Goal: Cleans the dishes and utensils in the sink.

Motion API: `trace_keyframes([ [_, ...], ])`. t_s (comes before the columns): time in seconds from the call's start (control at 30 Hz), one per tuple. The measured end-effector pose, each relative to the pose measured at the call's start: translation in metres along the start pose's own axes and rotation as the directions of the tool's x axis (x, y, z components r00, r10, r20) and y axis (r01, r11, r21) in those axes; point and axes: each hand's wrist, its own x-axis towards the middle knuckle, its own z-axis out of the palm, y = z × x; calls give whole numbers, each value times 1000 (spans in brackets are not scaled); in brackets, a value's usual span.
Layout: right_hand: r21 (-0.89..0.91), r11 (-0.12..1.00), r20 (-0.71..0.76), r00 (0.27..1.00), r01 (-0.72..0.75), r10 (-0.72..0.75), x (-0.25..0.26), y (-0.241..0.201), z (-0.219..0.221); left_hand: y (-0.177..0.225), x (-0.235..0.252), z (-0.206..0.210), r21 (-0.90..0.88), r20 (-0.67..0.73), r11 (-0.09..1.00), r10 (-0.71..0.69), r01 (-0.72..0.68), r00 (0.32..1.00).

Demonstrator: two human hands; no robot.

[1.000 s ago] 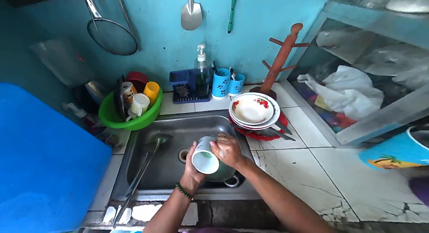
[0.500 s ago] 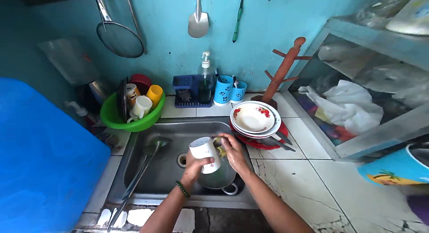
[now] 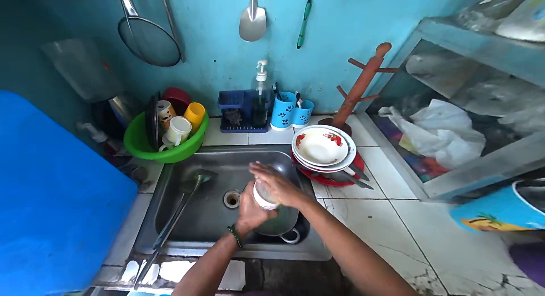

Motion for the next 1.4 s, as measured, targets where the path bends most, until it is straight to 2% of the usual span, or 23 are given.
trace_keyframes([
  [0.07,17,998,-11,998,-62,63,-2,10,3,-2,-1,-1,19,9,1000,12,-13,1000],
  [0.23,38,983,-95,980,182,-177,-9,-6,25,-5,-4,-1,82,29,997,2,-4,1000],
  [0.3,44,996,-60,996,76,-73,-6,4,18,-5,-6,-1,78,38,997,23,-26,999],
  [0.37,143,971,-46,978,-193,202,-8,16,7,-3,-6,-4,66,39,996,56,-59,998],
  [0.4,263,920,-107,939,-289,326,-10,22,9,0,-6,-7,56,33,997,45,-47,998],
  [0.43,396,859,-183,889,-325,421,-13,26,17,4,-4,-10,41,20,999,11,-11,1000],
  [0.5,608,760,-347,784,-231,515,-19,33,41,12,0,-15,-22,-9,994,-108,108,994],
  [0.57,720,687,-430,716,-95,550,-20,31,56,17,6,-18,-102,-13,971,-217,215,976],
  [0.63,809,586,-438,620,-43,651,-12,27,61,19,10,-17,-204,4,923,-333,327,943],
  [0.73,944,327,-263,499,-43,825,-2,19,59,21,15,-21,-262,94,883,-378,389,921],
  [0.83,999,30,-49,488,46,872,-2,15,60,17,15,-40,-274,332,915,-200,297,922],
  [0.9,976,-118,-3,557,182,830,-5,15,65,10,6,-46,-389,406,899,-27,199,913],
  [0.93,961,-165,8,573,222,819,-5,11,66,6,-1,-43,-429,361,892,27,140,932],
  [1.03,931,-247,48,583,267,811,-3,-10,74,-9,-13,-18,-489,59,869,115,-72,992],
  [1.1,936,-212,4,594,282,805,-2,-15,84,-10,-10,-3,-542,-62,839,0,-34,998],
  [1.13,954,-139,-45,584,266,810,0,-12,89,-7,-5,0,-570,-65,820,-92,39,994],
  [1.17,981,-14,-102,576,194,811,0,-5,93,-1,2,0,-589,-43,798,-190,129,981],
  [1.2,988,151,-149,582,46,799,-1,6,96,7,10,-1,-610,-24,759,-303,227,953],
  [1.23,941,308,-161,618,-138,769,-3,18,95,17,22,-3,-631,-20,705,-433,324,901],
  [1.3,663,603,-96,748,-444,657,-9,37,87,35,58,-5,-623,1,615,-617,483,787],
  [1.33,473,716,-19,807,-513,591,-12,42,83,38,79,-7,-612,34,588,-649,529,760],
  [1.4,119,830,149,836,-546,528,-19,43,81,34,121,-10,-535,90,602,-657,592,749],
])
